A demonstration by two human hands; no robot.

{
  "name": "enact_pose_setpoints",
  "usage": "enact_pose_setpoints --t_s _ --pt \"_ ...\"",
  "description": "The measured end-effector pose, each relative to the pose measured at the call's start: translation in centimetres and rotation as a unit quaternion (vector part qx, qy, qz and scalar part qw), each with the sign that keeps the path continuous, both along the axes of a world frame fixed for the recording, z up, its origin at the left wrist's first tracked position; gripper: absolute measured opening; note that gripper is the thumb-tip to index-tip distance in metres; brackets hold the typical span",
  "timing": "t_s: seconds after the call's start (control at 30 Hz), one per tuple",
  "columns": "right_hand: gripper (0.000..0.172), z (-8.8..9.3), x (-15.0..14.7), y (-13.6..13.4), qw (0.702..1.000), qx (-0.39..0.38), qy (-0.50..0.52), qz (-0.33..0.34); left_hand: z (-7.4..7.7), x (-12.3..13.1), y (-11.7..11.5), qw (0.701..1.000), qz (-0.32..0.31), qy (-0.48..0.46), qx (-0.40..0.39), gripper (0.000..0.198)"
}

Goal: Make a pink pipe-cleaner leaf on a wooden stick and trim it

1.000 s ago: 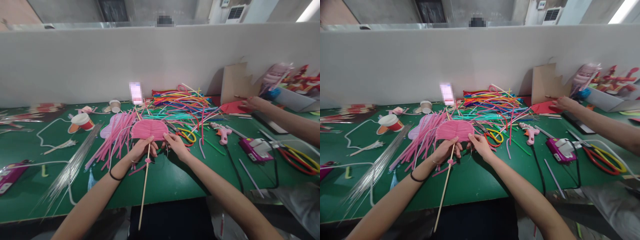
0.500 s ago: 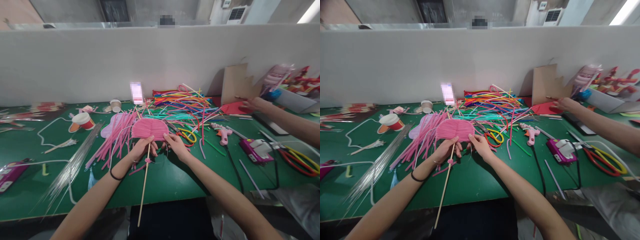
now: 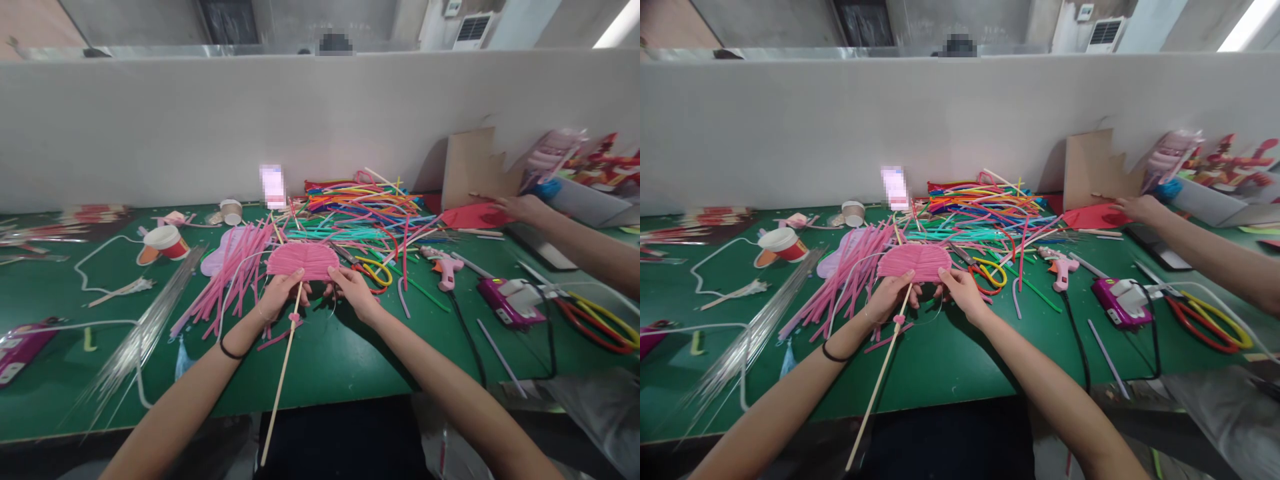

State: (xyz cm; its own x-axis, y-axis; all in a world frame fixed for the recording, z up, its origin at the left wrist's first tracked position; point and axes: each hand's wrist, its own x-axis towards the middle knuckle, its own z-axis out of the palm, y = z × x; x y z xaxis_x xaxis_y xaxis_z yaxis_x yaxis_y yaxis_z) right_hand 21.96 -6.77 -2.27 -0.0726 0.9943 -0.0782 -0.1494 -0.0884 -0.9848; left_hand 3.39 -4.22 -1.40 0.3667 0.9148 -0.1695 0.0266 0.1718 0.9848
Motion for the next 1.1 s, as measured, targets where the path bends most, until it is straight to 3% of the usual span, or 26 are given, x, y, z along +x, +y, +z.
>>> enact_pose_setpoints --t_s 0.33,0.5,0.63,0.87,1.1 --pt "0.046 0.33 -0.22 -0.01 0.998 -0.029 0.048 0.04 -0.15 0.02 0.09 0.999 0.005 0.021 0.042 0.052" --pt "0.049 0.64 -0.19 -0.23 0.994 -0.056 0.075 0.062 -0.13 -0.11 0.33 0.999 0.026 0.001 0.043 0.042" --pt "0.035 0.74 -0.05 -0.23 0.995 -0.055 0.048 0.061 -0.14 -0.24 0.49 0.998 0.04 0.003 0.058 0.039" --pt "0.037 0.47 -0.25 -0.29 0.999 -0.026 0.008 0.028 0.24 -0.13 0.15 0.995 0.032 0.032 0.093 0.035" --pt "0.025 0.59 -0.35 -0.46 0.998 0.026 -0.057 0.011 0.39 -0.03 -0.07 0.993 0.02 0.037 0.112 0.032"
